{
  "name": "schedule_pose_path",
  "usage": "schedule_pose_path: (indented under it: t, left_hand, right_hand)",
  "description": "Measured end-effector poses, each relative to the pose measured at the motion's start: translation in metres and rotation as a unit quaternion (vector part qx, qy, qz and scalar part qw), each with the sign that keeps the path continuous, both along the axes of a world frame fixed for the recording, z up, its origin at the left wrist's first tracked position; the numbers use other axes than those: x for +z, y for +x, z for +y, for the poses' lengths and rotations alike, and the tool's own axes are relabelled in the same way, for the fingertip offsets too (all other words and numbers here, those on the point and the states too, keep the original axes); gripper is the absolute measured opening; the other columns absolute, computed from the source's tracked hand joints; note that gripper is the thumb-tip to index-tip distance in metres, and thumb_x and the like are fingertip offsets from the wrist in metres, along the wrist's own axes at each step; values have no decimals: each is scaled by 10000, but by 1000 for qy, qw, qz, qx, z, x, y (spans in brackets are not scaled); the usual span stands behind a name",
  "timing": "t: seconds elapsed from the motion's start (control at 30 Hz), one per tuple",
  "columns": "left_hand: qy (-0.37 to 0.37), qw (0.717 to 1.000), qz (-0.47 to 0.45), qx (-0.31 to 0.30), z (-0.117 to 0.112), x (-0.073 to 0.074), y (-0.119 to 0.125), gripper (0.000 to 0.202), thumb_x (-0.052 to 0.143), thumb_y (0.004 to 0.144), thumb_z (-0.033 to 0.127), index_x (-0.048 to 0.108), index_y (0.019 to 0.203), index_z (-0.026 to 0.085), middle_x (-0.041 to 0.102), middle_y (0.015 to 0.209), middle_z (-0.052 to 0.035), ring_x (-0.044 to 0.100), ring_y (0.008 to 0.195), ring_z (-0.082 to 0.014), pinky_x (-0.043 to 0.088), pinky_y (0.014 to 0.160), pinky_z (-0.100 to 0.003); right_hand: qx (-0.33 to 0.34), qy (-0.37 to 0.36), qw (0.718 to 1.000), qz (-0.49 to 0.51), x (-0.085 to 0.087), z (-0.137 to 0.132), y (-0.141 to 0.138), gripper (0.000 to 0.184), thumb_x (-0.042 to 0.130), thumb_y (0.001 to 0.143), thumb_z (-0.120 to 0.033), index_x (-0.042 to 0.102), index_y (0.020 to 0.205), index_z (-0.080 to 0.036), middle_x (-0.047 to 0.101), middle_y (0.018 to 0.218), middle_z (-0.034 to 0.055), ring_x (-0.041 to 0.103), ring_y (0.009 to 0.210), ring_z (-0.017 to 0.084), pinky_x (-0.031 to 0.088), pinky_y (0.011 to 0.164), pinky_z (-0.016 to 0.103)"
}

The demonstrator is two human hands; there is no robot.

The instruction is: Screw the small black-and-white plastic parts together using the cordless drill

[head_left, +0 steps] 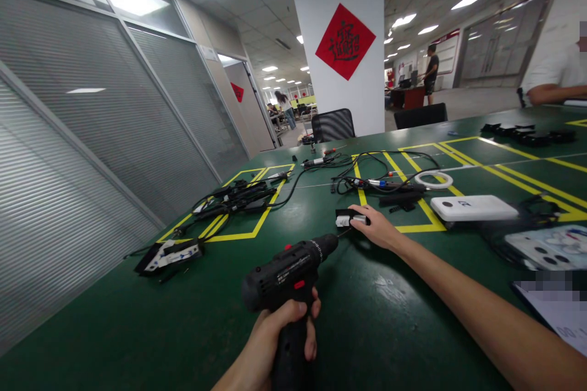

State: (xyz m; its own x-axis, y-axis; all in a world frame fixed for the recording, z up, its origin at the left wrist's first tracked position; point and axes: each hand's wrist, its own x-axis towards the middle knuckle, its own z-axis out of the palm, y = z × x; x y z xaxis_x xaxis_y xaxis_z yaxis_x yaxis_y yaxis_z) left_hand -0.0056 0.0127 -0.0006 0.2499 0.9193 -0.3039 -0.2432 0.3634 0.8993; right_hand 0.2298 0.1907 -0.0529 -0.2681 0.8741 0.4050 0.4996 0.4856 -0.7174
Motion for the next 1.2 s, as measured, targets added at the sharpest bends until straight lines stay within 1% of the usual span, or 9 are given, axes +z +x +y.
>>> schedule_pose_path:
  t: [0.23, 0.33, 0.6, 0.87, 1.07, 1.2]
  left_hand:
    - [8, 1000, -11, 5, -1, 0, 1, 190, 440, 785, 236, 548, 904, 135, 536, 746, -20, 474, 380, -98, 415, 466, -301]
    - [0, 1000, -5, 6, -1, 0, 1, 196, 443, 784, 241, 552, 905, 132, 533, 748, -20, 474, 381, -97, 421, 473, -304]
    - [10, 1000, 3, -2, 0, 1, 0, 226, 438, 784, 252, 550, 929, 120, 568, 751, -44, 484, 378, -106, 415, 469, -301]
    - [10, 1000, -8, 3, 0, -1, 1, 214, 459, 777, 265, 553, 904, 121, 548, 737, -34, 479, 368, -100, 410, 466, -298]
    - [-6, 1000, -26, 4, 0, -1, 1, 181, 449, 773, 241, 546, 881, 132, 521, 712, -8, 479, 368, -102, 412, 461, -300]
    - [-13, 1000, -19, 4, 0, -2, 0, 207, 452, 771, 243, 546, 908, 119, 544, 720, -22, 480, 369, -103, 416, 470, -304]
  right_hand:
    - [0, -1, 1000, 7, -1, 1, 0, 382, 507, 798, -308, 547, 1170, -228, 548, 1079, 59, 542, 956, 173, 386, 897, 302]
    - [1, -3, 1000, 10, -1, 1, 0, 388, 509, 797, -317, 548, 1171, -220, 544, 1097, 65, 541, 962, 175, 387, 897, 303]
    - [4, -14, 1000, 11, -1, 2, 0, 390, 512, 794, -308, 549, 1173, -223, 542, 1093, 64, 539, 962, 181, 382, 908, 315]
    - [7, -19, 1000, 12, 3, -1, 0, 385, 507, 800, -301, 549, 1174, -222, 546, 1087, 63, 536, 979, 183, 376, 923, 320]
    - [5, -9, 1000, 12, -1, 0, 0, 385, 502, 804, -306, 546, 1176, -217, 547, 1087, 68, 540, 976, 180, 381, 919, 315]
    - [2, -8, 1000, 8, -4, 2, 0, 394, 509, 800, -310, 538, 1184, -226, 540, 1098, 64, 537, 987, 186, 377, 927, 324]
